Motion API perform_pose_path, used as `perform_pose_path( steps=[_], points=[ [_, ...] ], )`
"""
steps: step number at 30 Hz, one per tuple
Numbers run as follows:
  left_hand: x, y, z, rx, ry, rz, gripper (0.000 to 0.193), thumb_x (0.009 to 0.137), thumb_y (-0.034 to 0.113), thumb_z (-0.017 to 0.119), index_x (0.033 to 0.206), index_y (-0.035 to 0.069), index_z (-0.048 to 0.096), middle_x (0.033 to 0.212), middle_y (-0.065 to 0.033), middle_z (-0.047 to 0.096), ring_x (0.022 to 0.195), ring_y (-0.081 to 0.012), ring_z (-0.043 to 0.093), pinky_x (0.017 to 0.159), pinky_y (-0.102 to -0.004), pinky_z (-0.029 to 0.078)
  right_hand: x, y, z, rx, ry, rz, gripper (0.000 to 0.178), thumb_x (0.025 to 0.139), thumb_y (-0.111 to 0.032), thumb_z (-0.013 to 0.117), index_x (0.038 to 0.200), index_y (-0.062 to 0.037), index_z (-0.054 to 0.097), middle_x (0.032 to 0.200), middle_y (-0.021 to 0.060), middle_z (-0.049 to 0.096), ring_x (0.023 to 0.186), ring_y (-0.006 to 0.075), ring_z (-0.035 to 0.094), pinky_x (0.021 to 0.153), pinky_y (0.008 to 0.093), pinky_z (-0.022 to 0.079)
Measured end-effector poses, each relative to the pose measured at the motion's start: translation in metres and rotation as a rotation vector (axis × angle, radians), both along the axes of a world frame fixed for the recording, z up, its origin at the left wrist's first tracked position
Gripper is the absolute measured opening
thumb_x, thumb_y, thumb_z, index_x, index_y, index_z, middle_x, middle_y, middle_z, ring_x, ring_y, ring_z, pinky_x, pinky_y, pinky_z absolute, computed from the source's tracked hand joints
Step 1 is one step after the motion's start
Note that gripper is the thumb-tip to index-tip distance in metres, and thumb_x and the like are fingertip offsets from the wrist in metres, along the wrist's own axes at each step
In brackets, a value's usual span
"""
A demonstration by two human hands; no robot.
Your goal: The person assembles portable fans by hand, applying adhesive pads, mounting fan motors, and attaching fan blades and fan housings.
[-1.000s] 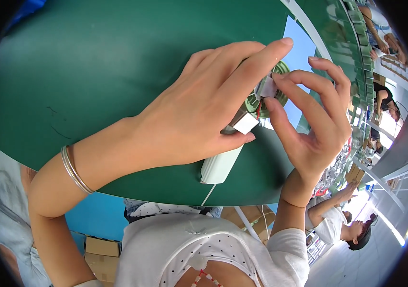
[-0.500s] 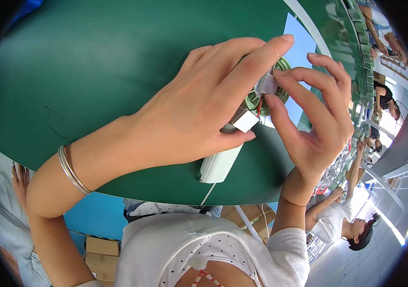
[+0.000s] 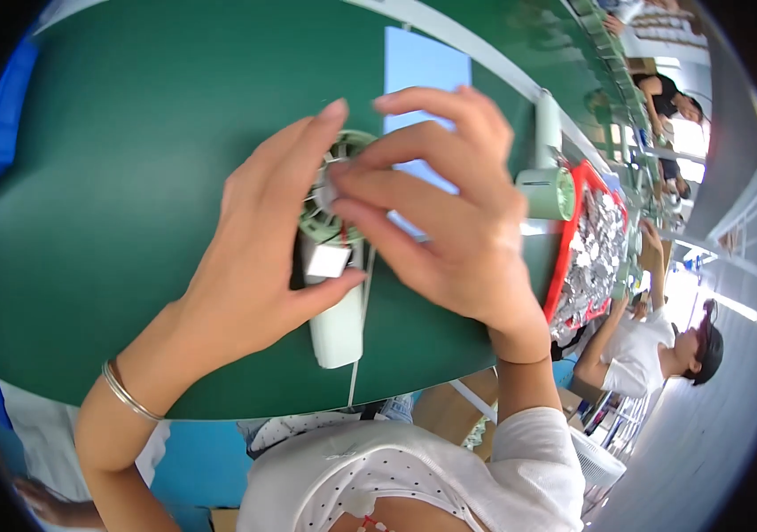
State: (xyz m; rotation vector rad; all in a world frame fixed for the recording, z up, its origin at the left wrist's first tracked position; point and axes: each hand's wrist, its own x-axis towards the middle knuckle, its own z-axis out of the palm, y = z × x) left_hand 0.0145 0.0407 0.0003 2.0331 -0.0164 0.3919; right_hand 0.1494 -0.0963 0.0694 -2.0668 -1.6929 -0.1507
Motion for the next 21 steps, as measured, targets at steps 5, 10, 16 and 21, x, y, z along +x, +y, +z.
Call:
perform_pose_path(
  steps=[5, 10, 16, 21],
  points=[
    [0.004, -0.006, 0.006, -0.021, -0.075, -0.026, 0.108, 0.069, 0.009, 0.084, 0.156, 0.006, 0.019, 0.154, -0.0202, 0.031, 0.138, -0.0405, 0.034, 0.112, -0.0476, 0.031, -0.001, -0.009, 0.003, 0.061, 0.06, -0.011, 0.02, 0.069, -0.008, 0.082, 0.087, -0.0107, 0.074, 0.089, 0.0004, 0.063, 0.114, 0.0278, 0.059, 0.106, 0.056, 0.031],
    [0.002, -0.004, 0.001, -0.025, -0.027, -0.02, 0.112, 0.07, 0.012, 0.083, 0.158, 0.008, 0.013, 0.152, -0.0208, 0.033, 0.138, -0.0414, 0.034, 0.113, -0.0484, 0.028, 0.006, -0.014, -0.016, 0.132, 0.112, 0.038, 0.025, 0.072, -0.006, 0.079, 0.096, -0.0083, 0.073, 0.099, 0.0043, 0.064, 0.112, 0.0297, 0.06, 0.105, 0.052, 0.036],
    [0.0, -0.002, 0.008, -0.061, -0.024, -0.063, 0.108, 0.071, 0.008, 0.079, 0.157, 0.006, 0.013, 0.155, -0.0219, 0.027, 0.141, -0.0423, 0.03, 0.116, -0.0487, 0.026, 0.028, -0.037, -0.015, 0.372, 0.445, -0.171, 0.037, 0.072, 0.0, 0.074, 0.108, -0.0004, 0.067, 0.106, 0.0141, 0.067, 0.109, 0.0322, 0.062, 0.097, 0.043, 0.046],
    [0.001, 0.013, 0.017, 0.027, -0.187, -0.082, 0.067, 0.07, 0.003, 0.076, 0.13, 0.007, 0.048, 0.144, -0.0207, 0.036, 0.14, -0.0447, 0.032, 0.112, -0.0508, 0.035, -0.009, -0.047, -0.018, 0.204, 0.068, 0.072, 0.035, 0.068, -0.001, 0.075, 0.103, -0.0041, 0.069, 0.102, 0.0087, 0.068, 0.109, 0.0323, 0.061, 0.099, 0.0507, 0.041]
  ],
)
